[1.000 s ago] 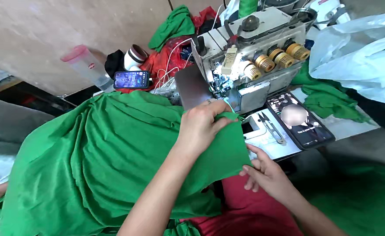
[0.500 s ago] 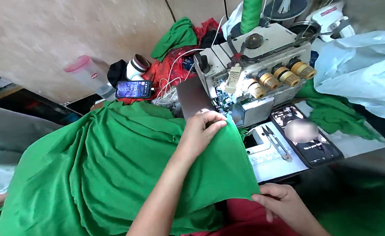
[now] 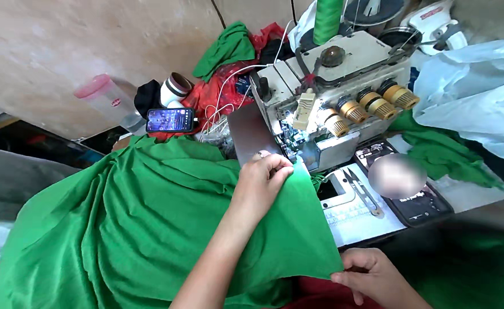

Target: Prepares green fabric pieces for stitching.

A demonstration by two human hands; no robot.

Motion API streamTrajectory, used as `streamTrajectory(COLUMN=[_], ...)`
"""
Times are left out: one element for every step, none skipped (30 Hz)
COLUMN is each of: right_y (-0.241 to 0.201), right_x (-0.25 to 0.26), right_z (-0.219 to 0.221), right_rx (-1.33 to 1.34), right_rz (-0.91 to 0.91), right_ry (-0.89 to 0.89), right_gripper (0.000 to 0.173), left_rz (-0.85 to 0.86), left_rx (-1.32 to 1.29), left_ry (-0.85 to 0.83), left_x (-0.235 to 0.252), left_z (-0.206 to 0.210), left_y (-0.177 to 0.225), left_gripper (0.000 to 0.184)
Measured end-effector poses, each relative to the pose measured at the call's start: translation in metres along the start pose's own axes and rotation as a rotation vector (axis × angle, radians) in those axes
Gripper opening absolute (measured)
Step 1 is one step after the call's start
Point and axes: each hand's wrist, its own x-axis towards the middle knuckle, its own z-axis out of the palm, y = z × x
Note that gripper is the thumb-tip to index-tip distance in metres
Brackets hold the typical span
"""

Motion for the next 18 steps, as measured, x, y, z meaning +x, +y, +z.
streamTrajectory(right_y=[-0.002, -0.005, -0.009, -0.013, -0.017, -0.022, -0.026, -0.029, -0.032, -0.033, -0.034, -0.035, -0.035, -0.036, -0.037, -0.039, -0.041, -0.043], right_x=[0.002, 0.004, 0.007, 0.010, 0.014, 0.017, 0.019, 0.019, 0.018, 0.017, 0.016, 0.017, 0.019, 0.023, 0.028, 0.035, 0.043, 0.051], right_z=[0.000, -0.001, -0.002, -0.003, -0.004, -0.006, -0.006, -0.006, -0.006, -0.005, -0.003, -0.002, -0.001, 0.001, 0.003, 0.005, 0.007, 0.009], right_rx=[0.006, 0.012, 0.022, 0.035, 0.050, 0.066, 0.088, 0.109, 0.126, 0.143, 0.158, 0.163, 0.164, 0.164, 0.151, 0.129, 0.112, 0.097], right_rz=[-0.007, -0.031, -0.059, -0.082, -0.095, -0.098, -0.088, -0.068, -0.045, -0.023, -0.007, 0.000, -0.004, -0.017, -0.036, -0.061, -0.089, -0.114], right_ry=[-0.012, -0.024, -0.041, -0.062, -0.084, -0.114, -0.148, -0.177, -0.200, -0.216, -0.226, -0.224, -0.214, -0.200, -0.179, -0.149, -0.121, -0.096], right_gripper=[0.007, 0.007, 0.006, 0.006, 0.007, 0.008, 0.009, 0.011, 0.015, 0.020, 0.024, 0.026, 0.027, 0.026, 0.025, 0.024, 0.023, 0.023], left_rz=[0.007, 0.019, 0.033, 0.040, 0.041, 0.038, 0.036, 0.035, 0.041, 0.056, 0.080, 0.116, 0.165, 0.225, 0.293, 0.365, 0.426, 0.469], left_rx=[0.018, 0.035, 0.052, 0.061, 0.061, 0.053, 0.047, 0.046, 0.052, 0.070, 0.098, 0.127, 0.138, 0.130, 0.105, 0.082, 0.108, 0.182], left_ry=[0.005, 0.011, 0.019, 0.025, 0.030, 0.034, 0.037, 0.041, 0.045, 0.045, 0.042, 0.037, 0.037, 0.042, 0.041, 0.033, 0.020, 0.014], left_x=[0.002, 0.005, 0.009, 0.013, 0.018, 0.021, 0.022, 0.022, 0.021, 0.017, 0.011, 0.001, -0.011, -0.026, -0.041, -0.056, -0.069, -0.079], left_z=[0.000, -0.001, -0.001, -0.001, 0.000, 0.000, 0.000, 0.000, 0.000, 0.000, -0.001, -0.002, -0.002, 0.000, 0.005, 0.012, 0.021, 0.030], left_y=[-0.001, -0.003, -0.006, -0.009, -0.012, -0.014, -0.015, -0.016, -0.016, -0.015, -0.012, -0.009, -0.007, -0.005, -0.003, -0.003, -0.005, -0.009], left_gripper=[0.007, 0.007, 0.006, 0.006, 0.006, 0.007, 0.008, 0.008, 0.008, 0.010, 0.014, 0.024, 0.038, 0.055, 0.069, 0.075, 0.076, 0.078])
